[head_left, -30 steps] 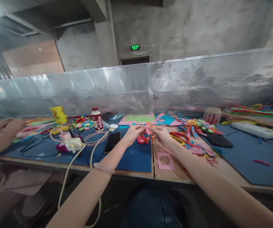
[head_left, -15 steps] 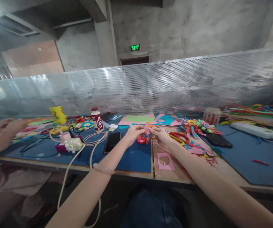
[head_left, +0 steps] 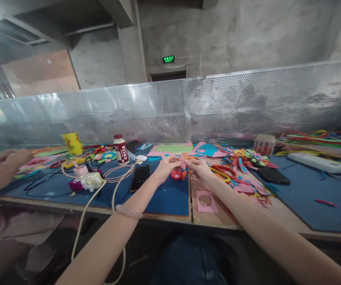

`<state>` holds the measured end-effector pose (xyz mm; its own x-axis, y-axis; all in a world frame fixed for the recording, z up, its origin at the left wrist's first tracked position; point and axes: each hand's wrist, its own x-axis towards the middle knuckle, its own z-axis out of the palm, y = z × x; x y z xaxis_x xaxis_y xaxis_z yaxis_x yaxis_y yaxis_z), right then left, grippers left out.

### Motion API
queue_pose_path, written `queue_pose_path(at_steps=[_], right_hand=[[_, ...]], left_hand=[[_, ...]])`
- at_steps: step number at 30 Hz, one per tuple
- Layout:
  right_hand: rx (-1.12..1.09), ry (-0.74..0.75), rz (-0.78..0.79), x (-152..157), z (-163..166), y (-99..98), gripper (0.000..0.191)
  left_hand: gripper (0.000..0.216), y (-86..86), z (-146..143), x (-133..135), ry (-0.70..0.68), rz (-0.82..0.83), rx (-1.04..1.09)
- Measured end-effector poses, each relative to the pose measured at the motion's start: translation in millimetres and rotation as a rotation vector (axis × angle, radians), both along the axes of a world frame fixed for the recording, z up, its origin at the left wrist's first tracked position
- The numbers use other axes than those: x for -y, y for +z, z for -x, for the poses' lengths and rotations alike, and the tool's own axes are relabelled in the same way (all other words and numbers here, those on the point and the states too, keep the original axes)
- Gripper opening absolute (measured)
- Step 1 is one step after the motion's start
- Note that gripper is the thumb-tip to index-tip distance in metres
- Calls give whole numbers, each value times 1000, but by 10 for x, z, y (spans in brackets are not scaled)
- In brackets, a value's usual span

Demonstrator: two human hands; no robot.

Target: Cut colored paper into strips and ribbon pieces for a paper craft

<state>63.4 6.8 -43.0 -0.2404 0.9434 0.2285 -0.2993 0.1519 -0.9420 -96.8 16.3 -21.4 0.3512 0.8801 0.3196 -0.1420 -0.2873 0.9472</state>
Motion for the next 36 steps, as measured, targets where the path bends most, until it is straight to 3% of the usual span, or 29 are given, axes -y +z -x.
queue_pose_path(at_steps=[23, 36], right_hand=[[0, 2, 8, -7, 22, -53, 35], [17, -58, 25, 82, 55, 22, 36]], left_hand=[[20, -49, 14, -1, -10, -7, -17], [24, -82, 9, -67, 41, -28, -33]])
